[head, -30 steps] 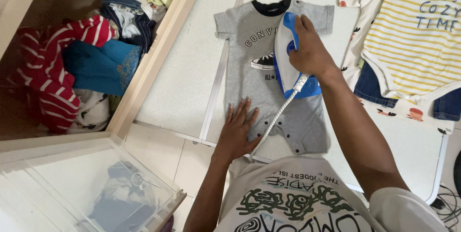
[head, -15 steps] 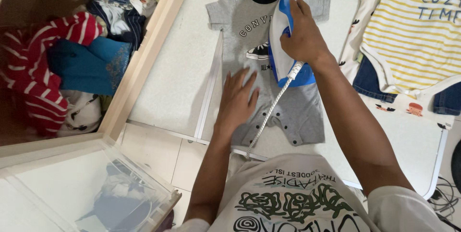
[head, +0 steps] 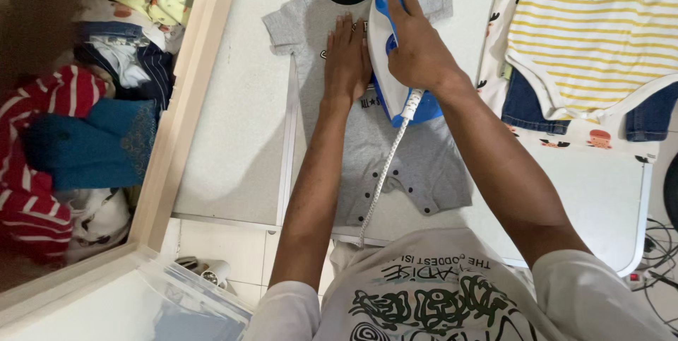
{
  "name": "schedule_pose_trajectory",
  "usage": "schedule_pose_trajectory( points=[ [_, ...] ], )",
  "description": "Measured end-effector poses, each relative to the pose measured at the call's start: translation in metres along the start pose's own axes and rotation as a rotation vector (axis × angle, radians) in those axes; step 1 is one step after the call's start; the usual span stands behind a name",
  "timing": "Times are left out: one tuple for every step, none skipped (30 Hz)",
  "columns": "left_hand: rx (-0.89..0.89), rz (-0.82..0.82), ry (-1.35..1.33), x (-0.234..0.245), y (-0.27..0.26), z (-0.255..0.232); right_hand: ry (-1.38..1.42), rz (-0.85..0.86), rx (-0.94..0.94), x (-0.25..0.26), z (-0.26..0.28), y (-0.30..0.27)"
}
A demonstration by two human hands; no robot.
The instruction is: The person irons a gray baby onesie on a white ironing board, flipping it over to smooth both sides. They then retrieve a yellow patterned baby onesie from a drawer and iron it as well.
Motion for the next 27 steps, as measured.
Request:
schedule_pose_trajectory(
  points=[
    [0.001,-0.001,0.006,-0.001,-0.001,0.002,0.009,0.002,-0.007,0.000,-0.003,0.000],
    [0.003,-0.003,0.013,-0.002,-0.001,0.004,0.017,0.004,-0.015,0.000,-0.007,0.001],
    [0.008,-0.008,0.019,-0.001,-0.002,0.006,0.025,0.008,-0.017,0.000,-0.009,0.002],
    [-0.020,-0.035,0.045,0.002,-0.004,0.007,0.026,-0.007,-0.003,0.001,-0.010,0.004],
    [-0.051,-0.061,0.069,0.005,-0.006,0.007,0.025,-0.023,0.010,0.005,-0.012,0.005],
    [-0.082,-0.086,0.093,0.007,-0.007,0.006,0.023,-0.040,0.023,0.008,-0.014,0.006],
    [-0.089,-0.101,0.090,0.007,-0.008,0.006,0.028,-0.031,0.019,0.011,-0.017,0.009],
    [-0.095,-0.115,0.086,0.008,-0.008,0.005,0.032,-0.022,0.016,0.015,-0.021,0.013],
    [-0.102,-0.133,0.082,0.009,-0.008,0.003,0.033,-0.014,0.015,0.019,-0.024,0.017],
    [-0.085,-0.112,0.083,0.008,-0.007,0.003,0.019,-0.002,0.023,0.022,-0.026,0.021],
    [-0.067,-0.094,0.087,0.009,-0.005,0.003,0.006,0.009,0.037,0.025,-0.026,0.026],
    [-0.049,-0.077,0.091,0.010,-0.005,0.003,-0.008,0.020,0.050,0.027,-0.025,0.028],
    [-0.041,-0.076,0.091,0.011,-0.005,0.002,-0.001,0.026,0.064,0.031,-0.025,0.028],
    [-0.034,-0.076,0.090,0.013,-0.006,0.001,0.006,0.033,0.077,0.034,-0.024,0.026],
    [-0.028,-0.080,0.086,0.014,-0.006,-0.001,0.008,0.039,0.092,0.038,-0.023,0.025],
    [-0.033,-0.082,0.091,0.016,-0.007,-0.003,0.013,0.042,0.077,0.040,-0.023,0.023],
    [-0.038,-0.086,0.096,0.018,-0.007,-0.004,0.017,0.045,0.062,0.042,-0.022,0.020],
    [-0.042,-0.089,0.101,0.019,-0.006,-0.005,0.021,0.049,0.047,0.044,-0.022,0.019],
    [-0.036,-0.086,0.105,0.019,-0.005,-0.005,0.018,0.037,0.056,0.046,-0.022,0.019],
    [-0.030,-0.082,0.109,0.019,-0.005,-0.006,0.016,0.025,0.064,0.047,-0.022,0.018],
    [-0.025,-0.080,0.116,0.019,-0.004,-0.006,0.015,0.009,0.074,0.049,-0.023,0.019],
    [-0.032,-0.087,0.116,0.020,-0.004,-0.007,0.013,0.009,0.064,0.049,-0.026,0.019],
    [-0.035,-0.094,0.118,0.020,-0.005,-0.007,0.011,0.011,0.056,0.049,-0.029,0.020],
    [-0.039,-0.102,0.119,0.021,-0.006,-0.007,0.010,0.013,0.049,0.050,-0.032,0.021],
    [-0.041,-0.104,0.122,0.022,-0.007,-0.007,0.011,0.020,0.042,0.049,-0.035,0.021],
    [-0.044,-0.106,0.125,0.022,-0.008,-0.008,0.011,0.028,0.035,0.049,-0.038,0.020],
    [-0.048,-0.107,0.126,0.021,-0.007,-0.008,0.010,0.035,0.026,0.050,-0.041,0.020]
  ],
)
Point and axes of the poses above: each hand's wrist, its own y-axis towards the middle knuckle, its own x-axis out of the back of the hand, z = x × y, the point moved 6 cm from there along y, towards the middle knuckle, and after that the axes turned 1 degree about y, right-handed, at the moved point
